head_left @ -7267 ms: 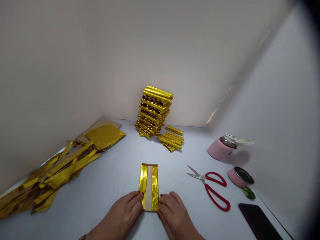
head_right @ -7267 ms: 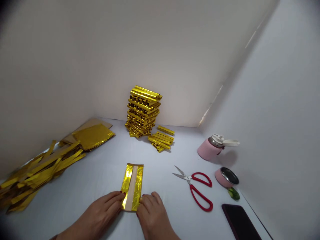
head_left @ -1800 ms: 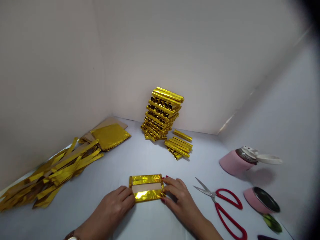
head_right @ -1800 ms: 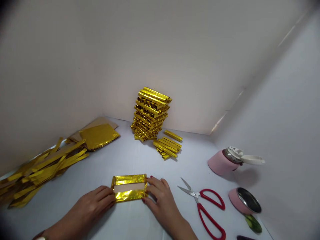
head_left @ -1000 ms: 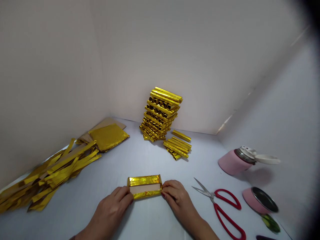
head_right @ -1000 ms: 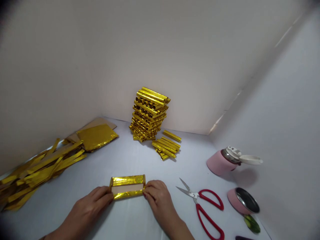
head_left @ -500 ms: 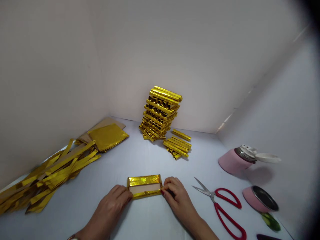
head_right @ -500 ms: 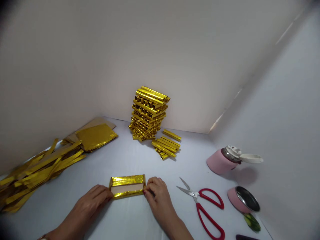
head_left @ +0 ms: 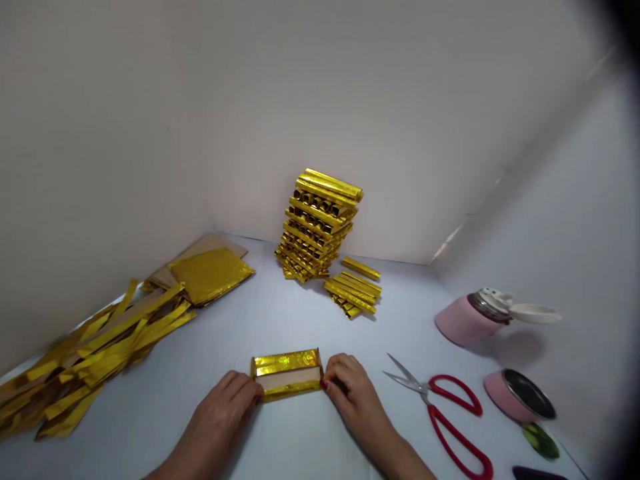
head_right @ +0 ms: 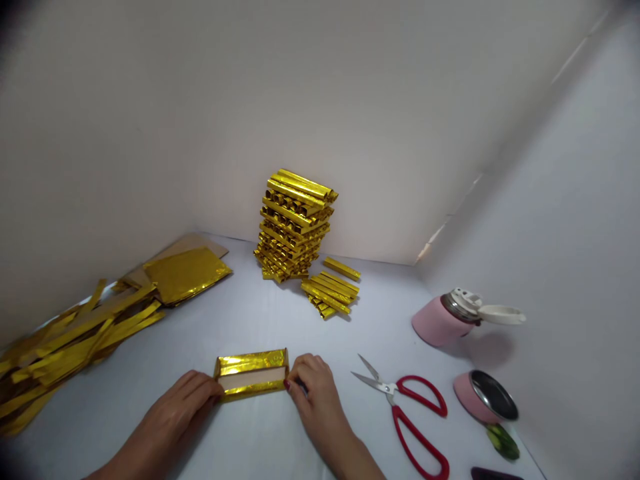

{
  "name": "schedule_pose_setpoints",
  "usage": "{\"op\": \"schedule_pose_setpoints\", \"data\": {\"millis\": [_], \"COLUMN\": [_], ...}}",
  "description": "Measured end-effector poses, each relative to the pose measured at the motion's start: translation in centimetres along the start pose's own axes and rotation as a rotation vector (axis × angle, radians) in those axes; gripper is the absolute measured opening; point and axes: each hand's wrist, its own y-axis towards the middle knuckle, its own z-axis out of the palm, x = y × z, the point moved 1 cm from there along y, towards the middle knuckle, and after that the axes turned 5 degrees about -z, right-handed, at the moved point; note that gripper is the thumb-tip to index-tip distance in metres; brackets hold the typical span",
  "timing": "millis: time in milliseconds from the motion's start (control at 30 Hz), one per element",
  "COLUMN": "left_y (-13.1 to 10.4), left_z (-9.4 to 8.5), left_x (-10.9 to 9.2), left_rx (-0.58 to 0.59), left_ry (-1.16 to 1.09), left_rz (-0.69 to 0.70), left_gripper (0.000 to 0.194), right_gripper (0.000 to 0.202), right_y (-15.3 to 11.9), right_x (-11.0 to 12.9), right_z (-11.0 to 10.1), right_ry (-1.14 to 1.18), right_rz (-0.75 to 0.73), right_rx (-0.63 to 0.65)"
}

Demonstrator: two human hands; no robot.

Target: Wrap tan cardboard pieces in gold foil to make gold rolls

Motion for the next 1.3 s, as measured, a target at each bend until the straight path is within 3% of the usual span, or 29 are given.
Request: {"op": "schedule_pose_setpoints", "data": {"millis": [367, 633, 700, 800, 900, 1133, 1233, 1300], "left_y": [0.0, 0.6, 0.7, 0.8, 0.8, 0.0, -0.3, -0.4], "left_z": [-0.2, -0.3, -0.4, -0.3, 0.0, -0.2, 0.0, 0.2], "left_x": [-0.1, -0.8, -0.7, -0.8, -1.3, -2.1, -1.4, -0.8], "left_rx": [0.014, -0.011, -0.028, -0.049, 0.024, 0.065, 0.055, 0.045], "left_ry": [-0.015, 0.077, 0.125, 0.239, 0.346, 0.454, 0.476, 0.464], "left_rz": [-0.106, -0.078, -0.030, 0.165, 0.324, 0.382, 0.418, 0.421], "left_gripper": [0.020, 0.019, 0.019, 0.032, 0.043, 0.054, 0.059, 0.062], "right_gripper": [0.016, 0.018, 0.018, 0.015, 0.014, 0.013, 0.016, 0.026], "right_y": [0.5, 0.6, 0.6, 0.6, 0.6, 0.2, -0.2, -0.6], "right_x": [0.1, -0.1, -0.2, -0.4, -0.5, -0.3, 0.7, 1.6], "right_z": [0.7, 1.1, 1.2, 1.2, 1.3, 1.2, 1.4, 2.2], "right_ry": [-0.126, -0.170, -0.172, -0.155, -0.147, -0.244, -0.328, -0.370], "right_rz": [0.009, 0.023, 0.038, 0.051, 0.056, 0.018, -0.115, -0.312], "right_rx": [-0.008, -0.045, -0.058, -0.078, -0.081, -0.112, -0.161, -0.140]}}
